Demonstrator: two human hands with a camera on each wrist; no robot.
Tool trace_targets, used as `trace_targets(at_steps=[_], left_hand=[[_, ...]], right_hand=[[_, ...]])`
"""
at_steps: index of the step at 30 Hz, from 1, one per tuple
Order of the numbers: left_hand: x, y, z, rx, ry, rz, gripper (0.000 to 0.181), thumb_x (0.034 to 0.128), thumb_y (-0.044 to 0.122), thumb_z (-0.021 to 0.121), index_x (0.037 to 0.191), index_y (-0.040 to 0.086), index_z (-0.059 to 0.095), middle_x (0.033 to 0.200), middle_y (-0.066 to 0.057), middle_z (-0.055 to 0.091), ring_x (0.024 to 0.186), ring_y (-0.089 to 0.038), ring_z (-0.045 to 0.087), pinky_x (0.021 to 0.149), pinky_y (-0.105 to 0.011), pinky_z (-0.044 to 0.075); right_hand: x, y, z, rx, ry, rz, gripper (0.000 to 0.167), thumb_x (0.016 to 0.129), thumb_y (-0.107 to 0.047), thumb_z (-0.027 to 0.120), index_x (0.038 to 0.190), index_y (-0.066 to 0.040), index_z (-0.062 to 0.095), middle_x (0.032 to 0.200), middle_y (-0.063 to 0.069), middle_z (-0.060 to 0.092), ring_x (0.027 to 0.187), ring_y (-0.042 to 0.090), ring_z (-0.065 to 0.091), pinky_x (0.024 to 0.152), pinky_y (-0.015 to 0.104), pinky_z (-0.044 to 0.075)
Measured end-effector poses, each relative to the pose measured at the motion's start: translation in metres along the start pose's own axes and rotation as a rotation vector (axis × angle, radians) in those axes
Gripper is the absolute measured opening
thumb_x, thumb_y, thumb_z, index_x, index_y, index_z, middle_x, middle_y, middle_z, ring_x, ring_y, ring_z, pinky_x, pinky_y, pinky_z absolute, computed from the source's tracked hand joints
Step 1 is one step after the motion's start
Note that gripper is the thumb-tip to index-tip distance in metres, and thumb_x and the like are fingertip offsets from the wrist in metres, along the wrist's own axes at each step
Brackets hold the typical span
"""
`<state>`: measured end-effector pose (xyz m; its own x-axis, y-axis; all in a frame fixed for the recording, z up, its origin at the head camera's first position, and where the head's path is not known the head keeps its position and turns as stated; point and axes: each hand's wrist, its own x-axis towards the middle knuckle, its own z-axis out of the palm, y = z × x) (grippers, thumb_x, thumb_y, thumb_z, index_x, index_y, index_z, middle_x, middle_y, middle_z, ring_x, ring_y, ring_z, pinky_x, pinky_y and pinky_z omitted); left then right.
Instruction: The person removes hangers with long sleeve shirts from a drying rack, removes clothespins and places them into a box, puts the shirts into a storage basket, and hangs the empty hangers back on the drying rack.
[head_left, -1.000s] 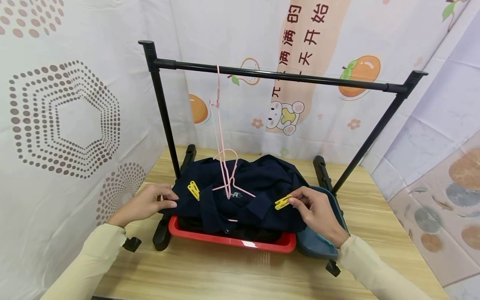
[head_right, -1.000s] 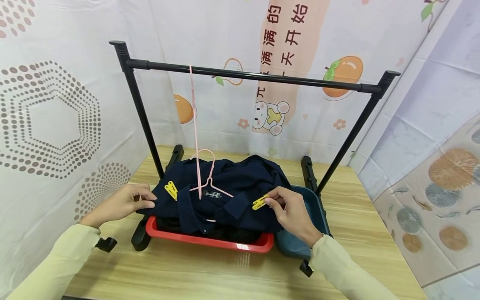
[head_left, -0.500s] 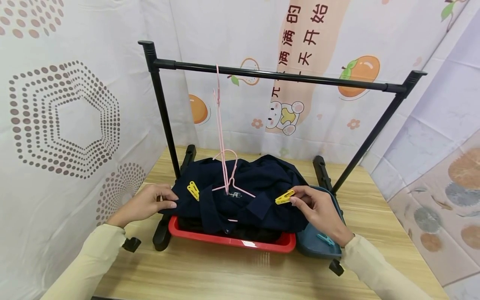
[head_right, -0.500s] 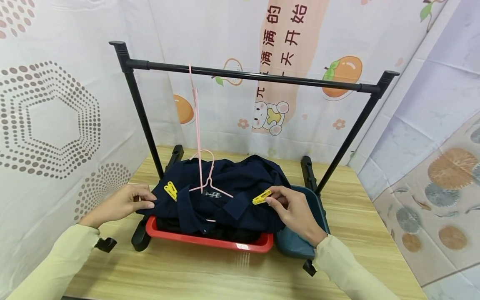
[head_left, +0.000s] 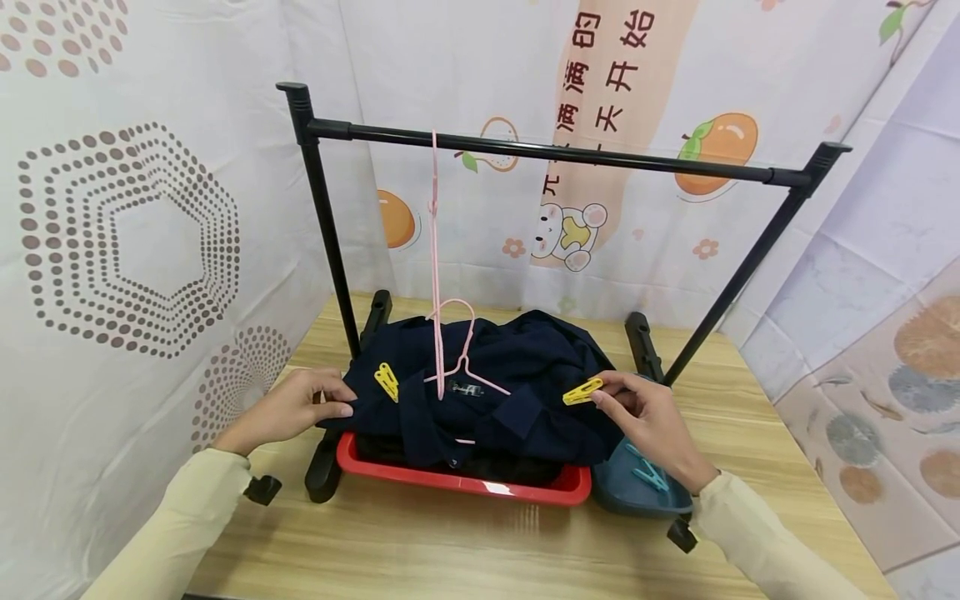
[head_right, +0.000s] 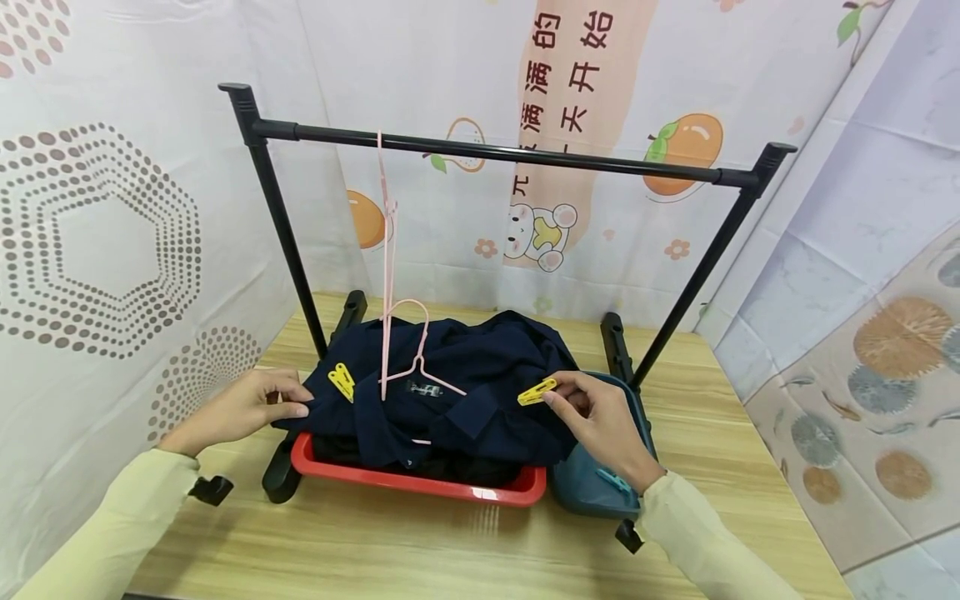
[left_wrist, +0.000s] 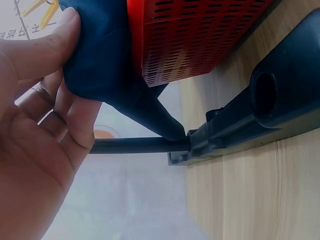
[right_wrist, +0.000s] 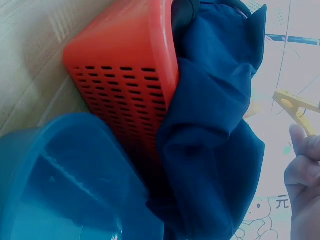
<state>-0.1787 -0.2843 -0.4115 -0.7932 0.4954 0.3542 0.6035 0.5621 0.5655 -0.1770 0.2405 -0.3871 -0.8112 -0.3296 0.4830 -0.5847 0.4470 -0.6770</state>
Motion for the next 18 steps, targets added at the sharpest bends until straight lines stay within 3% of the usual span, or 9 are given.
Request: trace_targets(at_steps=[9, 18], left_hand=[[0.0, 0.001, -0.001, -0.011, -0.001, 0.002, 0.015, 0.087, 0.005, 0.081, 0.094, 0.018, 0.08, 0.085, 0.016, 0.063, 0.072, -0.004, 0.055, 0.062, -0.027, 0.047], [-0.001, -0.001, 0.0, -0.007, -0.001, 0.01, 0.016, 0.0863, 0.004, 0.081, 0.094, 0.018, 0.08, 0.085, 0.017, 0.063, 0.071, -0.004, 0.054, 0.061, -0.026, 0.047]], right_hand=[[-0.003, 0.007, -0.01, -0.009, 0.032, 0.002, 0.025, 0.096, 0.001, 0.071, 0.12, -0.006, 0.071, 0.094, 0.013, 0.072, 0.07, 0.022, 0.07, 0.065, 0.017, 0.054], [-0.008, 0.01, -0.019, -0.046, 0.062, 0.031, 0.025, 0.096, 0.0, 0.071, 0.12, -0.004, 0.07, 0.095, 0.01, 0.073, 0.074, 0.022, 0.071, 0.068, 0.016, 0.054]])
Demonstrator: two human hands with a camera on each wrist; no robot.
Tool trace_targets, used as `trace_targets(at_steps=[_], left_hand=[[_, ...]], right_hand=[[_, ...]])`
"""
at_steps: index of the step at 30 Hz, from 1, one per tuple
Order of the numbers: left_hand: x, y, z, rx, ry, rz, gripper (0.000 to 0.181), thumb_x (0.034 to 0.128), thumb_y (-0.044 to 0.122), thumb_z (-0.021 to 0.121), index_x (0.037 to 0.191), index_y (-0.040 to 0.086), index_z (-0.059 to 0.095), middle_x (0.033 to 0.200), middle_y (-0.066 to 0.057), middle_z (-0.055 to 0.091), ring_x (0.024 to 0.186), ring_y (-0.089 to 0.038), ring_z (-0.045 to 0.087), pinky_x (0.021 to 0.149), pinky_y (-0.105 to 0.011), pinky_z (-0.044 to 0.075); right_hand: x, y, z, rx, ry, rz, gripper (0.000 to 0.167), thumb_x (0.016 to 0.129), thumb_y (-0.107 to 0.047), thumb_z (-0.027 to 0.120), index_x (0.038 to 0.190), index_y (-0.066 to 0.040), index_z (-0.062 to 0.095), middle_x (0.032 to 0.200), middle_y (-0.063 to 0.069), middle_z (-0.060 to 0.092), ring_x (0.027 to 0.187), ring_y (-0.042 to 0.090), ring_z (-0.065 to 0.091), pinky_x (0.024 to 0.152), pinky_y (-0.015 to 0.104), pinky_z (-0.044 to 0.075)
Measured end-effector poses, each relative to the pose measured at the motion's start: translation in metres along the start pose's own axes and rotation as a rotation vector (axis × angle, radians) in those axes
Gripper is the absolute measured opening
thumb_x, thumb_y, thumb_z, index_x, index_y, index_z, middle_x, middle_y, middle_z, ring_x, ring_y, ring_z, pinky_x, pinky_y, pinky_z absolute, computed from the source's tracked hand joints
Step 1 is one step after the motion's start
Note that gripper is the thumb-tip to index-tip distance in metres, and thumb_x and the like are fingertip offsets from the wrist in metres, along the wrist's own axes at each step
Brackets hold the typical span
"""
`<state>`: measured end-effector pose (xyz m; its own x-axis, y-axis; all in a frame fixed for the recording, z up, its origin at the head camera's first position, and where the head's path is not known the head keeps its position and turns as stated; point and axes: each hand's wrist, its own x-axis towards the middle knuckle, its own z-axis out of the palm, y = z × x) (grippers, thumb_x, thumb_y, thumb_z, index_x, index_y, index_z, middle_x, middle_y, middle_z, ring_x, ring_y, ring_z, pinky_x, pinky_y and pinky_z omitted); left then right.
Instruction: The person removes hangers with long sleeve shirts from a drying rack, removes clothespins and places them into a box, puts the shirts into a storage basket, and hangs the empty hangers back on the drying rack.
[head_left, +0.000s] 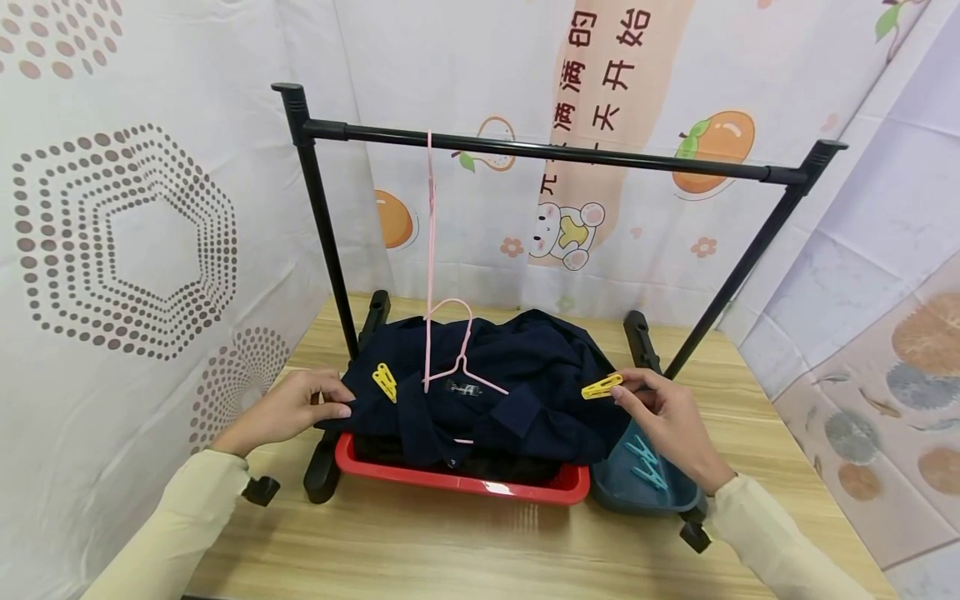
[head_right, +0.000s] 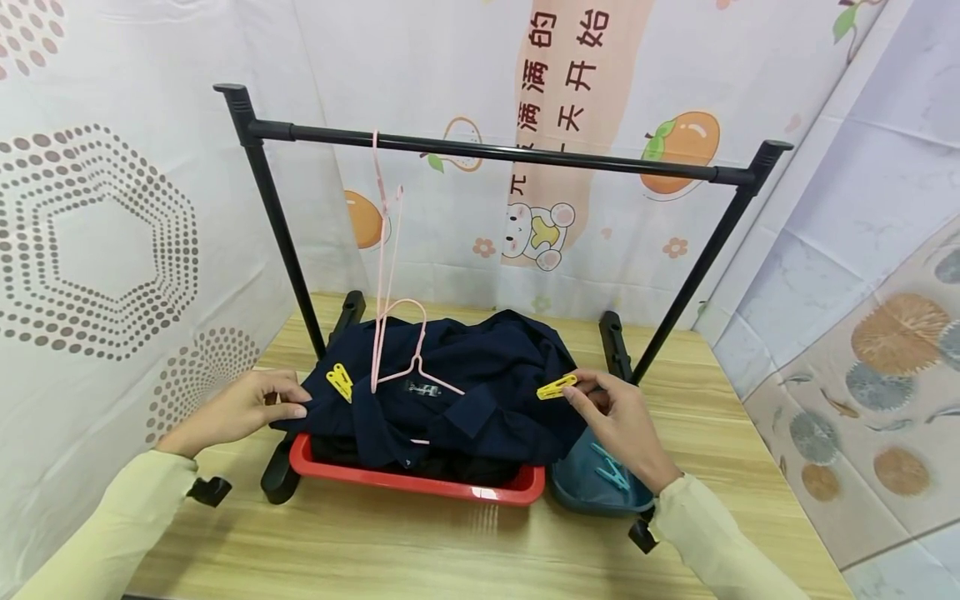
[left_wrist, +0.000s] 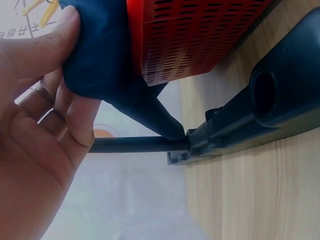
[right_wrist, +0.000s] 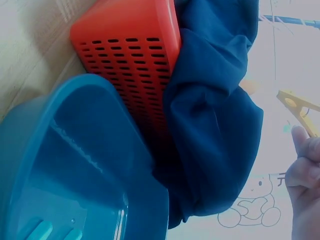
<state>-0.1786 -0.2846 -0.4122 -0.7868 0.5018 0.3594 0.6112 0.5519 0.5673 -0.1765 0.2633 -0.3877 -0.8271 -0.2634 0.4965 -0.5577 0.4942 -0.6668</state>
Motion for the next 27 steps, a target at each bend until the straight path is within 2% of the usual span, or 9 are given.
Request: trace_targets(at_steps=[7, 12, 15, 21, 27], left_hand=[[0.001, -0.001, 0.0, -0.01, -0.001, -0.003, 0.016, 0.0869, 0.004, 0.081, 0.095, 0.018, 0.08, 0.085, 0.016, 0.063, 0.069, -0.004, 0.053, 0.06, -0.026, 0.046], [0.0, -0.001, 0.0, -0.011, 0.002, 0.016, 0.017, 0.0867, 0.003, 0.081, 0.095, 0.018, 0.08, 0.085, 0.016, 0.063, 0.068, -0.004, 0.053, 0.059, -0.027, 0.047], [0.0, -0.002, 0.0, -0.009, 0.005, 0.023, 0.017, 0.0868, 0.003, 0.081, 0.095, 0.018, 0.08, 0.085, 0.016, 0.063, 0.068, -0.004, 0.053, 0.059, -0.028, 0.047], [-0.002, -0.002, 0.0, -0.018, 0.009, 0.025, 0.017, 0.0868, 0.002, 0.08, 0.095, 0.018, 0.08, 0.085, 0.016, 0.063, 0.068, -0.004, 0.053, 0.058, -0.028, 0.047], [-0.001, -0.002, 0.0, -0.015, 0.009, 0.025, 0.018, 0.0867, 0.003, 0.08, 0.095, 0.018, 0.08, 0.084, 0.016, 0.063, 0.068, -0.004, 0.053, 0.058, -0.028, 0.047]], right_hand=[[-0.004, 0.002, -0.007, -0.006, 0.04, 0.019, 0.023, 0.097, -0.001, 0.07, 0.12, -0.004, 0.071, 0.093, 0.009, 0.073, 0.074, 0.02, 0.071, 0.063, 0.016, 0.053], [-0.008, 0.007, -0.008, -0.031, 0.055, 0.032, 0.024, 0.097, 0.0, 0.07, 0.121, -0.002, 0.07, 0.093, 0.011, 0.072, 0.073, 0.009, 0.07, 0.057, 0.017, 0.048], [-0.009, 0.008, -0.01, -0.039, 0.067, 0.043, 0.024, 0.097, -0.001, 0.07, 0.121, -0.002, 0.07, 0.094, 0.01, 0.071, 0.074, 0.003, 0.068, 0.058, 0.017, 0.049], [-0.011, 0.009, -0.013, -0.031, 0.083, 0.067, 0.022, 0.099, -0.004, 0.068, 0.121, -0.003, 0.07, 0.095, 0.01, 0.071, 0.078, 0.001, 0.069, 0.062, 0.016, 0.052], [-0.015, 0.015, -0.018, -0.063, 0.093, 0.102, 0.022, 0.101, -0.008, 0.067, 0.122, -0.003, 0.069, 0.096, 0.008, 0.071, 0.081, 0.0, 0.07, 0.058, 0.017, 0.05]])
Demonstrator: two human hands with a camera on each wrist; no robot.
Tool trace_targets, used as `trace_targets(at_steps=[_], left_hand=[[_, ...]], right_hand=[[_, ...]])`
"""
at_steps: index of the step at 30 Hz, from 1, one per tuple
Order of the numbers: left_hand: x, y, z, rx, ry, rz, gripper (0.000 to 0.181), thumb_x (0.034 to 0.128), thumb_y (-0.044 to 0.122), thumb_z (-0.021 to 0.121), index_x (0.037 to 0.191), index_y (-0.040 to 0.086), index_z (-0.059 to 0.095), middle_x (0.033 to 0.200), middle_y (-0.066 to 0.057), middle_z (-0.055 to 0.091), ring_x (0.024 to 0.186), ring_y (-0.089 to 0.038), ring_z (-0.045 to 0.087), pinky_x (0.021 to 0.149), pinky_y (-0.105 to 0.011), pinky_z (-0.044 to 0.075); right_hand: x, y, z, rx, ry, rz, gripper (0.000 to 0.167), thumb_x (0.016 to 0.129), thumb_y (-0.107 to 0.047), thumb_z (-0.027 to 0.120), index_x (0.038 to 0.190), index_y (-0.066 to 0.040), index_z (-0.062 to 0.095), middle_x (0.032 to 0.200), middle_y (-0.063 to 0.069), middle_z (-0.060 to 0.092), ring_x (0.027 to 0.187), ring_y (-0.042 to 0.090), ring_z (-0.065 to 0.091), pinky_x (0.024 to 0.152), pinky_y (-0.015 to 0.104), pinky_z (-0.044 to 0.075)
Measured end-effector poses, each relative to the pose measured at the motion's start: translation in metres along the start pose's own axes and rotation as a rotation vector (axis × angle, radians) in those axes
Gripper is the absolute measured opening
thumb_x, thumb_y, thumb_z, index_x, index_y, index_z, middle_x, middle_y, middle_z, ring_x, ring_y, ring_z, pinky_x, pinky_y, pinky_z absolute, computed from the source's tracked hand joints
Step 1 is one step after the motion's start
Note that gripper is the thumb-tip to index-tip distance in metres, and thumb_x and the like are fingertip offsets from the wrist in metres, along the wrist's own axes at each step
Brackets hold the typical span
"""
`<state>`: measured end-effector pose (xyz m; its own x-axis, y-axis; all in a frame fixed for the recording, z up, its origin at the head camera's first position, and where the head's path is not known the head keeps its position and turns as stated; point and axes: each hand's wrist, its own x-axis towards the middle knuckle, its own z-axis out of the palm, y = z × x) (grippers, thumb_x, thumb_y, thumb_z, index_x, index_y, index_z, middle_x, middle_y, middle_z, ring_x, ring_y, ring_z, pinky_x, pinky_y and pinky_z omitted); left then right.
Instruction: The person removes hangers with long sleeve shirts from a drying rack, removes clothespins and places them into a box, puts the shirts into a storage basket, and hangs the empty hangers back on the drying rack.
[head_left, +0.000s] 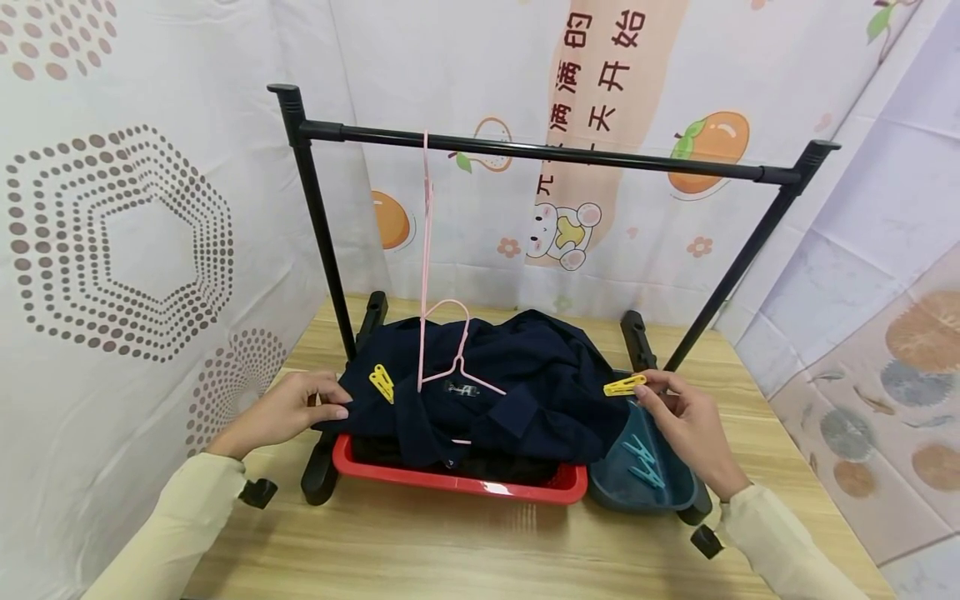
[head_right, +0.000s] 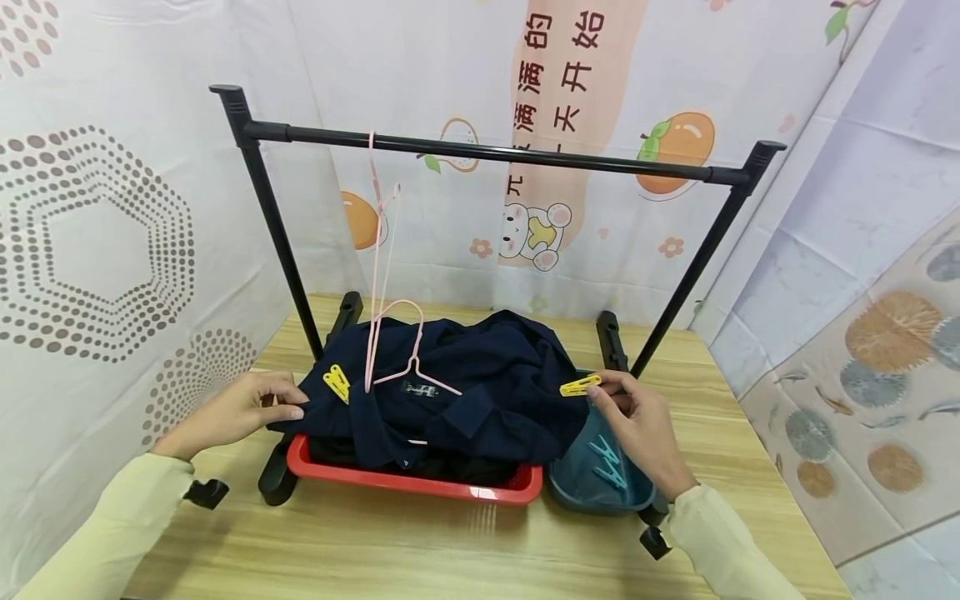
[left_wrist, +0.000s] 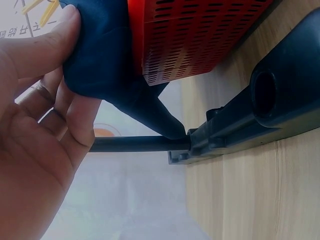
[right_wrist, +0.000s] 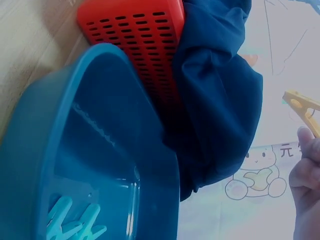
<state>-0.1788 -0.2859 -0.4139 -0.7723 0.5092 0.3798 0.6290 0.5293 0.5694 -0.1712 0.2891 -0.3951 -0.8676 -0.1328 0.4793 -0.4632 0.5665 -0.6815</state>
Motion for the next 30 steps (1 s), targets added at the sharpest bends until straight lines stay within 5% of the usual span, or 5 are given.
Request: trace_targets(at_steps=[9, 30], left_hand=[[0.0, 0.001, 0.0, 0.005, -0.002, 0.001, 0.018, 0.086, 0.002, 0.081, 0.095, 0.018, 0.08, 0.084, 0.016, 0.063, 0.068, -0.004, 0.053, 0.058, -0.029, 0.047], [0.0, 0.0, 0.0, 0.02, 0.008, 0.017, 0.018, 0.0852, 0.003, 0.082, 0.095, 0.018, 0.08, 0.084, 0.016, 0.064, 0.069, -0.003, 0.053, 0.059, -0.026, 0.045]], right_hand=[[-0.004, 0.01, -0.006, -0.025, 0.006, 0.057, 0.024, 0.103, -0.014, 0.065, 0.124, -0.002, 0.069, 0.104, 0.015, 0.071, 0.084, -0.004, 0.069, 0.06, 0.018, 0.053], [-0.014, 0.042, -0.016, -0.109, 0.074, 0.135, 0.031, 0.105, -0.026, 0.064, 0.124, -0.002, 0.068, 0.101, 0.007, 0.068, 0.082, -0.002, 0.069, 0.056, 0.021, 0.053]])
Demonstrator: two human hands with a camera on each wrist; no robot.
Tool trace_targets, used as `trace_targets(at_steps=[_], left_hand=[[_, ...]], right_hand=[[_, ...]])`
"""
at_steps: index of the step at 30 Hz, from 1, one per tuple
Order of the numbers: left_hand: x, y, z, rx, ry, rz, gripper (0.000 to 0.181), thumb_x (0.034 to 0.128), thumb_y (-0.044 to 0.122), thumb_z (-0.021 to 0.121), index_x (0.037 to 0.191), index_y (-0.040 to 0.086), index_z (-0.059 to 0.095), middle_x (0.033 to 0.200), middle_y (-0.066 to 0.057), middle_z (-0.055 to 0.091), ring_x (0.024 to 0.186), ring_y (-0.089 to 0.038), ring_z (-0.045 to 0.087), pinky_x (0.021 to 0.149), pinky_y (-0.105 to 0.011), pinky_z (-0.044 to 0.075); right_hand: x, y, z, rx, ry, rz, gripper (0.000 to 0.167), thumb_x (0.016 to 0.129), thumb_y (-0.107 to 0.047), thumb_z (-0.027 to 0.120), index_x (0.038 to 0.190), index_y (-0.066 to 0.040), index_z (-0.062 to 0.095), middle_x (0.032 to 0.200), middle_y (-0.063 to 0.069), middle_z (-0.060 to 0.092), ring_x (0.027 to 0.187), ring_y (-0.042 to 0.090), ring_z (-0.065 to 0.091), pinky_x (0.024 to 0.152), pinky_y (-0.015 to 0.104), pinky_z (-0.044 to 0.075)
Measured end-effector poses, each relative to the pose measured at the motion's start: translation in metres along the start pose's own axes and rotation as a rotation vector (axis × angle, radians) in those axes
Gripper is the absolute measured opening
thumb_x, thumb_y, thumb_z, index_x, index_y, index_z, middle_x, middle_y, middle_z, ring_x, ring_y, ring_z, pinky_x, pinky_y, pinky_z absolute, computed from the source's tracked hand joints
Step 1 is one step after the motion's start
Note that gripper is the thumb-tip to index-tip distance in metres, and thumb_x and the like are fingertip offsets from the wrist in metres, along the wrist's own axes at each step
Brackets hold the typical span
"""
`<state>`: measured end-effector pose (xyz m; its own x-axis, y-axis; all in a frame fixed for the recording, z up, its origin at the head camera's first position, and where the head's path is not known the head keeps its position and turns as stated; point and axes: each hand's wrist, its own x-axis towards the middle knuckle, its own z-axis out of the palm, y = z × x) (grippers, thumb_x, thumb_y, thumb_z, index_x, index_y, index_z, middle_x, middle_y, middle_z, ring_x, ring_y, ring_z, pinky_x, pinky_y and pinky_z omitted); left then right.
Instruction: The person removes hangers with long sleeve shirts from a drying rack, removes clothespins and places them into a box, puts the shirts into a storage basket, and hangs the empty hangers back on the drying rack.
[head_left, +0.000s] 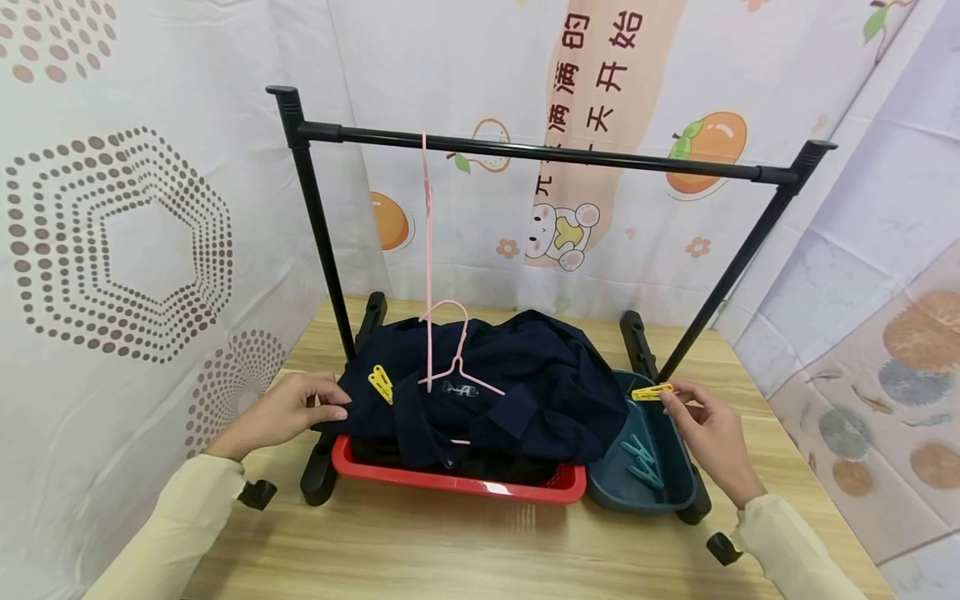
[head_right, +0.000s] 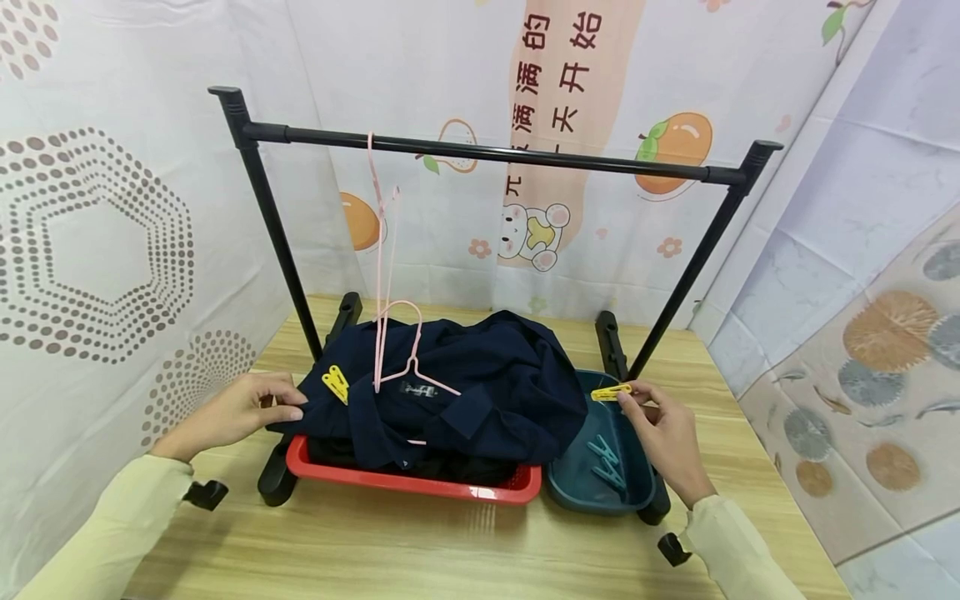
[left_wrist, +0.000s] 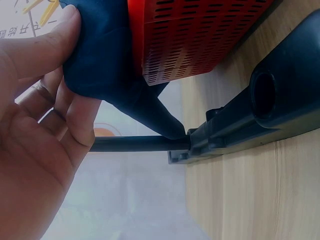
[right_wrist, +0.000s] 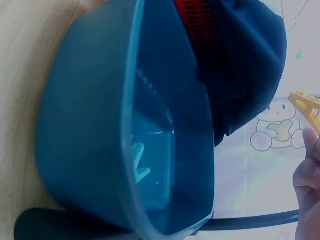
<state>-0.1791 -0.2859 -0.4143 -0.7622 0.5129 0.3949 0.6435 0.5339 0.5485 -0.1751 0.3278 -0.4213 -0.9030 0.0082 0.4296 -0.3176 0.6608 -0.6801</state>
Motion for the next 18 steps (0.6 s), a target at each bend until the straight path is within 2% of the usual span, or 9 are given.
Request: trace_targets(at_steps=[8, 18], left_hand=[[-0.001, 0.0, 0.0, -0.007, 0.0, -0.009, 0.018, 0.0848, 0.002, 0.082, 0.095, 0.017, 0.08, 0.085, 0.016, 0.064, 0.068, -0.003, 0.053, 0.058, -0.027, 0.046], [-0.001, 0.0, 0.0, -0.008, -0.001, -0.004, 0.018, 0.0851, 0.002, 0.082, 0.095, 0.017, 0.08, 0.085, 0.016, 0.064, 0.068, -0.003, 0.053, 0.058, -0.027, 0.046]], right_hand=[[-0.001, 0.013, -0.001, -0.046, -0.014, 0.031, 0.035, 0.105, -0.03, 0.062, 0.124, -0.001, 0.068, 0.098, 0.013, 0.069, 0.077, 0.021, 0.074, 0.057, 0.02, 0.052], [-0.003, 0.029, 0.003, -0.071, -0.049, 0.068, 0.041, 0.105, -0.033, 0.062, 0.127, 0.002, 0.066, 0.099, 0.015, 0.069, 0.082, 0.034, 0.074, 0.056, 0.02, 0.053]])
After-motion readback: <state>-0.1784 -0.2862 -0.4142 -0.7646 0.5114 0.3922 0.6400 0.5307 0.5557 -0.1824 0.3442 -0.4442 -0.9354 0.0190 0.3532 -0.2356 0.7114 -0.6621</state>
